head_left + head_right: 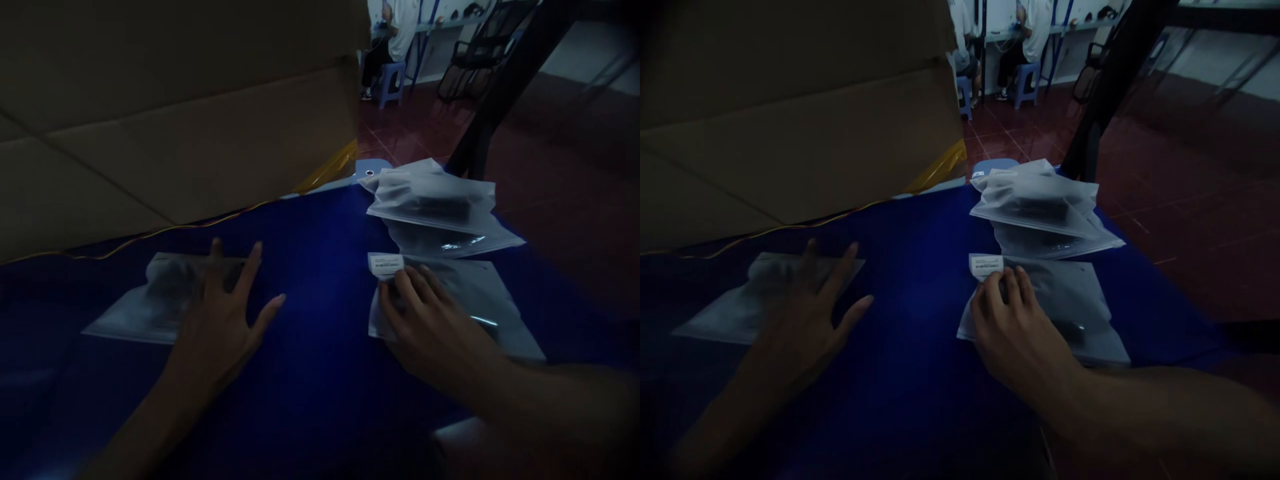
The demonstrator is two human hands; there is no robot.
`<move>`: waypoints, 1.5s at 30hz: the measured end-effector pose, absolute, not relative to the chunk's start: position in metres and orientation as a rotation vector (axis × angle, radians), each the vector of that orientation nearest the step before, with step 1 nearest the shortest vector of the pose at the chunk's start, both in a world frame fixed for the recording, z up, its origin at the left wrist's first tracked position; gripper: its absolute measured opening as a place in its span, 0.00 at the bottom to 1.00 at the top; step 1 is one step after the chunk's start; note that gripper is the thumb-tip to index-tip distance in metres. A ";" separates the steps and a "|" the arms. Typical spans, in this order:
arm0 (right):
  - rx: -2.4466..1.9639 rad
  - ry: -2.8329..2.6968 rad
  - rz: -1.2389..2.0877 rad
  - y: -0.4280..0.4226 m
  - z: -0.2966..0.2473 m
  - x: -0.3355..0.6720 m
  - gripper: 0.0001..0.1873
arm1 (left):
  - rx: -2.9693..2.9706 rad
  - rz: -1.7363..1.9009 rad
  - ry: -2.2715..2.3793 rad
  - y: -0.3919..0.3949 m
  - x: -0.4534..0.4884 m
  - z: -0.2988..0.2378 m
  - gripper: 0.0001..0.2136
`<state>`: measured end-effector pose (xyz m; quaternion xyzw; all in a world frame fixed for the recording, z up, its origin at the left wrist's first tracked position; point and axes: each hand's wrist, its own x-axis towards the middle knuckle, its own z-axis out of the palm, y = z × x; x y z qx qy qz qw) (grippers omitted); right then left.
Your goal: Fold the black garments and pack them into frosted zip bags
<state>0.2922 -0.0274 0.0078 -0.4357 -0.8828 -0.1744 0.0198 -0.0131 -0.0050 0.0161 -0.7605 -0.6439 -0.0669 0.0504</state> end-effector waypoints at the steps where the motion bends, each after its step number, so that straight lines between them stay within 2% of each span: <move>1: -1.383 -2.720 -0.496 -0.025 0.009 0.293 0.23 | -2.367 -0.244 -1.914 -0.006 -0.011 0.019 0.36; 4: -1.442 -2.662 -0.428 -0.020 0.010 0.292 0.25 | -2.580 -0.435 -1.684 -0.009 -0.007 0.027 0.35; 7: -1.419 -2.680 -0.496 -0.021 0.006 0.295 0.18 | -2.792 -0.558 -1.456 -0.010 -0.004 0.029 0.32; 10: -1.405 -2.673 -0.591 -0.026 -0.001 0.307 0.13 | -2.884 -0.488 -1.321 -0.009 -0.003 0.025 0.35; 14: -1.458 -2.589 -0.654 -0.030 -0.007 0.331 0.14 | -2.767 -0.352 -1.310 -0.004 -0.004 0.013 0.41; 17: -1.533 -2.530 -0.687 -0.029 -0.007 0.345 0.14 | -2.593 -0.469 -1.339 -0.001 -0.008 0.007 0.34; 22: -1.537 -2.516 -0.776 -0.033 0.003 0.333 0.14 | -2.546 -0.716 -1.126 -0.002 -0.004 0.004 0.12; 24: -1.417 -2.505 -0.757 -0.034 0.008 0.316 0.15 | -2.544 -0.826 -1.049 -0.003 0.001 0.001 0.08; 29: -1.105 -2.567 -0.659 -0.028 0.014 0.270 0.21 | -2.596 -0.934 -0.881 -0.005 0.009 -0.004 0.11; 31: -0.995 -2.624 -0.684 -0.023 0.012 0.259 0.17 | -2.626 -0.951 -0.846 -0.005 0.009 -0.002 0.11; 38: -0.771 -2.561 -0.636 -0.003 0.006 0.251 0.12 | -2.635 -0.972 -0.866 -0.003 0.010 0.003 0.12; 45: -0.711 -2.459 -0.611 0.007 0.000 0.251 0.13 | -2.589 -0.893 -0.775 -0.002 0.029 0.004 0.06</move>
